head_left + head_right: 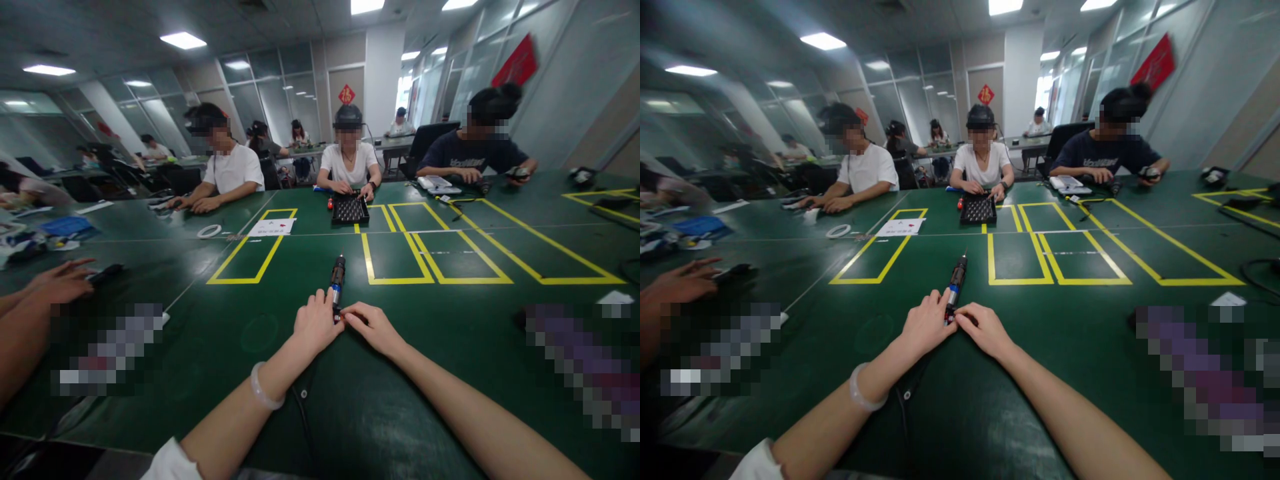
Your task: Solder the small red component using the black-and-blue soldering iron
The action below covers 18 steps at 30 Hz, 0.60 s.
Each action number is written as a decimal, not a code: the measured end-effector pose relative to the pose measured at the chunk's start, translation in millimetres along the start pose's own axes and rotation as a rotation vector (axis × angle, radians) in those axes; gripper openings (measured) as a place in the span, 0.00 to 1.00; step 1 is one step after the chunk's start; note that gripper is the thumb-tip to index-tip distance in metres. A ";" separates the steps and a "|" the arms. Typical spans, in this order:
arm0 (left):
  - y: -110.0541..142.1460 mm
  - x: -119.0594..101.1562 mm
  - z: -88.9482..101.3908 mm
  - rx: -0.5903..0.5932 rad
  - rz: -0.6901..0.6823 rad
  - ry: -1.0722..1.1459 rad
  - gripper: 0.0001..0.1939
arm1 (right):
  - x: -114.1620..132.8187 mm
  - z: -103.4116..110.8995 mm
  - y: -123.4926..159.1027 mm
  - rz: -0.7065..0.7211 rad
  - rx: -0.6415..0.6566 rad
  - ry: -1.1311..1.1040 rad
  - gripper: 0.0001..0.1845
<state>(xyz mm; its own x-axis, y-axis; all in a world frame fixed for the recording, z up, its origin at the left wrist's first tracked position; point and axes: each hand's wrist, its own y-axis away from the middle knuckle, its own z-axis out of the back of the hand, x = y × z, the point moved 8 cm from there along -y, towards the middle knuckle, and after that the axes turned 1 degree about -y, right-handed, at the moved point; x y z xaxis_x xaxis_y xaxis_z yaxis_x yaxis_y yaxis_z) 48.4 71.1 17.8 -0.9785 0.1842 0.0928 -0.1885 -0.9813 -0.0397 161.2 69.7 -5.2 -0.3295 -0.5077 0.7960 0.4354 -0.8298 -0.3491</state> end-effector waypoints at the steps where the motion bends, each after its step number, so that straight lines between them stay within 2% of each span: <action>1: 2.3 3.7 -0.1 0.001 -0.008 -0.006 0.34 | 0.5 -2.0 0.3 0.009 0.010 -0.006 0.11; 5: 20.8 27.7 1.6 0.007 -0.028 -0.022 0.34 | -1.1 -4.5 0.9 0.008 0.030 0.004 0.11; 8: 43.1 57.6 1.5 0.044 0.001 -0.014 0.35 | -2.5 -3.0 0.7 -0.008 0.043 0.012 0.10; 12: 78.8 113.1 -3.8 0.113 0.114 0.003 0.34 | -2.9 -5.5 0.5 -0.010 0.082 0.063 0.09; 18: 128.2 210.0 -19.6 0.133 0.272 -0.028 0.34 | -3.4 -10.4 -0.4 -0.002 0.110 0.116 0.09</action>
<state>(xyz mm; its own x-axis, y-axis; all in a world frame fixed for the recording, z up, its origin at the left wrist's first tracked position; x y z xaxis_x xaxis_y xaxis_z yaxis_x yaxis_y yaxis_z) -183.0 -14.9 12.7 -0.9885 -0.0863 0.1239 0.0947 -0.9935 0.0638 153.4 69.3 -12.8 -0.4223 -0.5346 0.7320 0.5214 -0.8038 -0.2863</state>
